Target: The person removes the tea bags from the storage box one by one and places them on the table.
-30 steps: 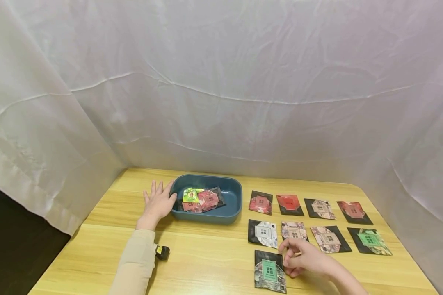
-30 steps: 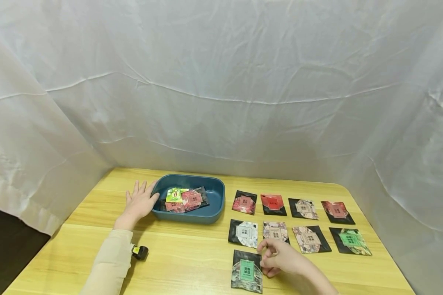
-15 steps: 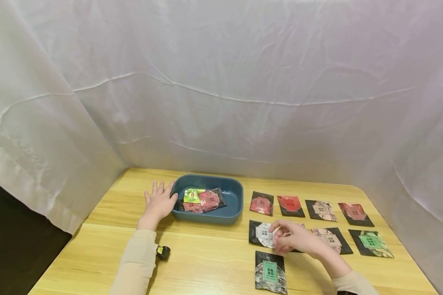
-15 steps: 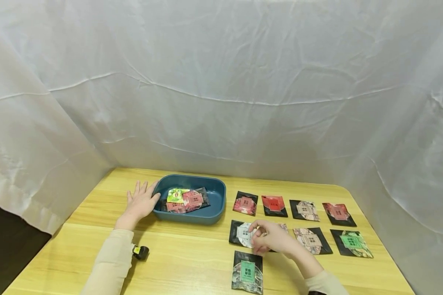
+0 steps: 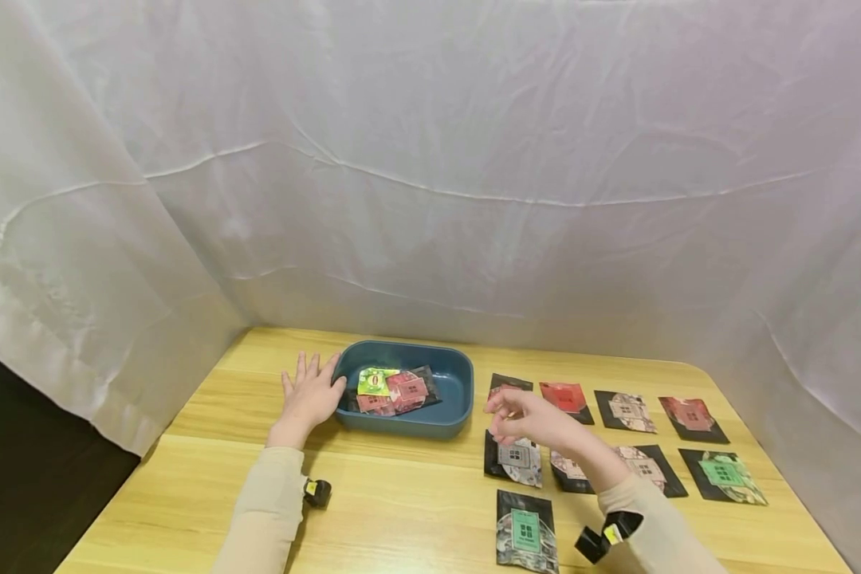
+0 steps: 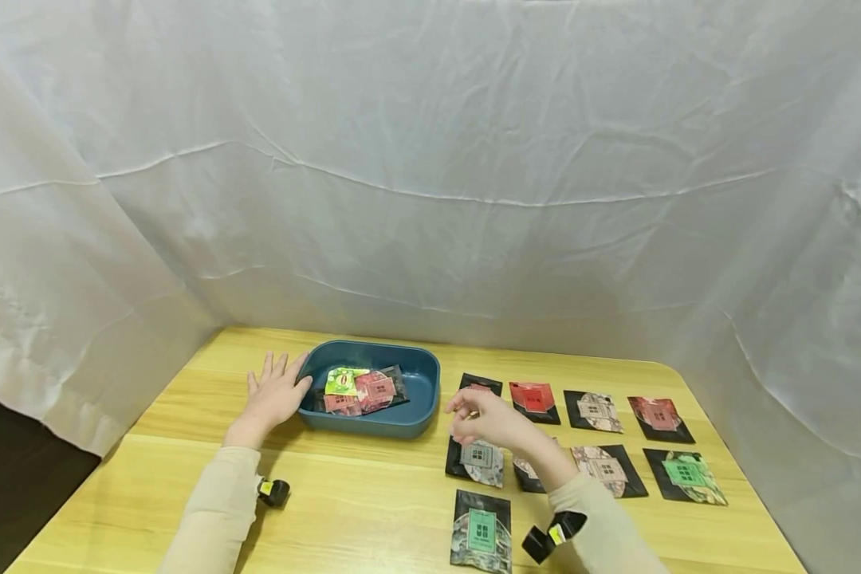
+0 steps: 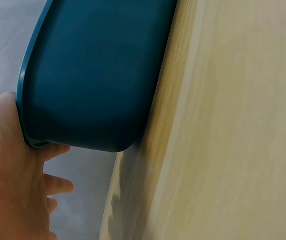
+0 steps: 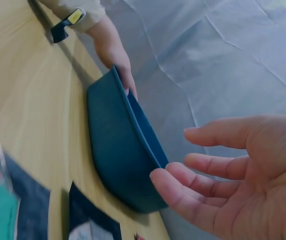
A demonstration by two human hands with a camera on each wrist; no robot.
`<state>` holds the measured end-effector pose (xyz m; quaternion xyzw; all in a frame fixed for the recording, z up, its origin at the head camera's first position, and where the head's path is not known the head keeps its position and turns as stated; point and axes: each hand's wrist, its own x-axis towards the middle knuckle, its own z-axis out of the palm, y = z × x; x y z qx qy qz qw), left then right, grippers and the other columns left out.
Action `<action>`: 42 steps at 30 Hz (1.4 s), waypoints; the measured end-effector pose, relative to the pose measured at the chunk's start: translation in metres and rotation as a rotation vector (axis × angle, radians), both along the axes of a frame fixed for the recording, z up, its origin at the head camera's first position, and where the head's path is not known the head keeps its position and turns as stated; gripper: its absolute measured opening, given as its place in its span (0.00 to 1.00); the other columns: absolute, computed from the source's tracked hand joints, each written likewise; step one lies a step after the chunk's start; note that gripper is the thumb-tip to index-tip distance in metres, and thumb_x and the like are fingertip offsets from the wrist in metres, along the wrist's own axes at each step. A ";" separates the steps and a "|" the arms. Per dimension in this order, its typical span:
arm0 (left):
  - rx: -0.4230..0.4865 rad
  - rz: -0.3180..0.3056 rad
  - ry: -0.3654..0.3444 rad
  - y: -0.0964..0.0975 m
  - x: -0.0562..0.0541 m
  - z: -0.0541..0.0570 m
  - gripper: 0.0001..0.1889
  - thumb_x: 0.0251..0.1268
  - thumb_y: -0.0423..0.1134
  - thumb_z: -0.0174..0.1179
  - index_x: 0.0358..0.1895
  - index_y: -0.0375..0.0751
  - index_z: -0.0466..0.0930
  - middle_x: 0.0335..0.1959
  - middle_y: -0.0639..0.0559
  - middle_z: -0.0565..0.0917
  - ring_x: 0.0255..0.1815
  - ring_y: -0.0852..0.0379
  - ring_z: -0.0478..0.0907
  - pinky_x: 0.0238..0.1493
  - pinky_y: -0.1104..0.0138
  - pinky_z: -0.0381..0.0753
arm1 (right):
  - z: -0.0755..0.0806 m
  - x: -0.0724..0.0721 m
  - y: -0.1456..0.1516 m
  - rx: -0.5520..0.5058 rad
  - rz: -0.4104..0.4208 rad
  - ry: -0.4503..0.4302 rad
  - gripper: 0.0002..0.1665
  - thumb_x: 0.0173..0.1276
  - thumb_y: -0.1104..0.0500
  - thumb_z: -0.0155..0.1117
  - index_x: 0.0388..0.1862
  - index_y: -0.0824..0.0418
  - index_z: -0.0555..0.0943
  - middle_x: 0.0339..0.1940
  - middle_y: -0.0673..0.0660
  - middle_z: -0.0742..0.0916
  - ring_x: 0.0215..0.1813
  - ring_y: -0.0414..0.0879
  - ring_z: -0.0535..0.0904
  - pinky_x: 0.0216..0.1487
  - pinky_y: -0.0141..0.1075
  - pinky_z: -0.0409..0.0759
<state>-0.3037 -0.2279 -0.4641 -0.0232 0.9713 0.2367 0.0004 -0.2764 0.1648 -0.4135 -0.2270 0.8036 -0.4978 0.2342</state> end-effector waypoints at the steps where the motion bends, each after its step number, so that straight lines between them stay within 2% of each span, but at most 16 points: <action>1: 0.003 -0.002 -0.001 0.000 0.000 0.000 0.31 0.77 0.52 0.39 0.79 0.53 0.47 0.80 0.34 0.43 0.80 0.35 0.24 0.71 0.32 0.23 | 0.000 -0.003 -0.004 -0.014 0.002 -0.003 0.19 0.69 0.62 0.60 0.55 0.70 0.73 0.40 0.63 0.82 0.44 0.58 0.84 0.49 0.51 0.85; 7: 0.016 -0.007 -0.001 0.000 0.001 0.002 0.31 0.77 0.52 0.39 0.79 0.52 0.47 0.80 0.34 0.42 0.79 0.35 0.24 0.71 0.32 0.22 | 0.001 -0.021 -0.027 -0.142 -0.024 -0.091 0.28 0.67 0.65 0.61 0.62 0.76 0.67 0.48 0.71 0.81 0.46 0.47 0.83 0.58 0.49 0.81; 11: 0.017 -0.007 -0.002 0.000 0.002 0.003 0.31 0.77 0.52 0.39 0.79 0.52 0.47 0.80 0.34 0.42 0.79 0.35 0.24 0.71 0.32 0.21 | 0.000 -0.035 -0.044 -0.216 -0.081 -0.157 0.29 0.68 0.67 0.60 0.65 0.76 0.65 0.53 0.71 0.79 0.53 0.51 0.82 0.63 0.47 0.79; 14: 0.016 -0.008 -0.003 0.000 0.002 0.002 0.31 0.77 0.52 0.39 0.79 0.53 0.47 0.80 0.34 0.42 0.79 0.35 0.24 0.71 0.32 0.22 | 0.000 -0.044 -0.056 -0.254 -0.114 -0.171 0.27 0.71 0.66 0.56 0.66 0.74 0.65 0.56 0.72 0.78 0.58 0.58 0.80 0.63 0.44 0.79; 17: 0.014 -0.008 0.001 0.000 0.001 0.002 0.31 0.77 0.52 0.39 0.79 0.53 0.47 0.80 0.34 0.42 0.80 0.35 0.24 0.71 0.32 0.23 | -0.003 -0.053 -0.069 -0.274 -0.126 -0.172 0.25 0.73 0.65 0.54 0.65 0.72 0.66 0.57 0.70 0.78 0.60 0.60 0.79 0.64 0.45 0.78; 20: 0.014 -0.006 0.010 0.000 0.001 0.002 0.31 0.76 0.52 0.39 0.79 0.53 0.47 0.80 0.34 0.43 0.80 0.35 0.25 0.71 0.32 0.24 | -0.006 -0.062 -0.081 -0.272 -0.136 -0.186 0.25 0.72 0.64 0.55 0.65 0.72 0.66 0.59 0.67 0.77 0.63 0.64 0.75 0.67 0.49 0.75; 25: 0.018 -0.005 0.014 0.000 0.000 0.002 0.31 0.76 0.52 0.39 0.79 0.54 0.47 0.80 0.35 0.43 0.80 0.36 0.25 0.71 0.32 0.24 | -0.012 -0.073 -0.098 -0.233 -0.173 -0.221 0.29 0.71 0.65 0.55 0.66 0.76 0.64 0.63 0.73 0.74 0.67 0.69 0.70 0.69 0.53 0.72; 31: 0.021 -0.011 0.011 0.001 0.000 0.002 0.31 0.76 0.52 0.39 0.79 0.53 0.47 0.80 0.34 0.42 0.80 0.35 0.24 0.71 0.32 0.23 | -0.018 -0.083 -0.109 -0.198 -0.285 -0.272 0.29 0.69 0.65 0.56 0.66 0.75 0.65 0.56 0.65 0.78 0.65 0.65 0.71 0.70 0.54 0.69; 38: 0.025 -0.002 0.013 0.000 0.000 0.001 0.31 0.76 0.52 0.40 0.79 0.53 0.48 0.80 0.34 0.43 0.80 0.36 0.25 0.72 0.32 0.24 | -0.022 -0.088 -0.119 -0.121 -0.355 -0.235 0.27 0.66 0.62 0.60 0.62 0.72 0.70 0.60 0.65 0.77 0.63 0.60 0.71 0.66 0.54 0.72; 42: 0.027 -0.001 0.005 0.001 0.002 0.001 0.31 0.76 0.52 0.40 0.79 0.53 0.48 0.80 0.35 0.43 0.80 0.36 0.25 0.71 0.32 0.22 | -0.025 -0.088 -0.122 -0.091 -0.380 -0.247 0.24 0.66 0.61 0.61 0.59 0.70 0.74 0.60 0.64 0.77 0.64 0.60 0.70 0.63 0.53 0.74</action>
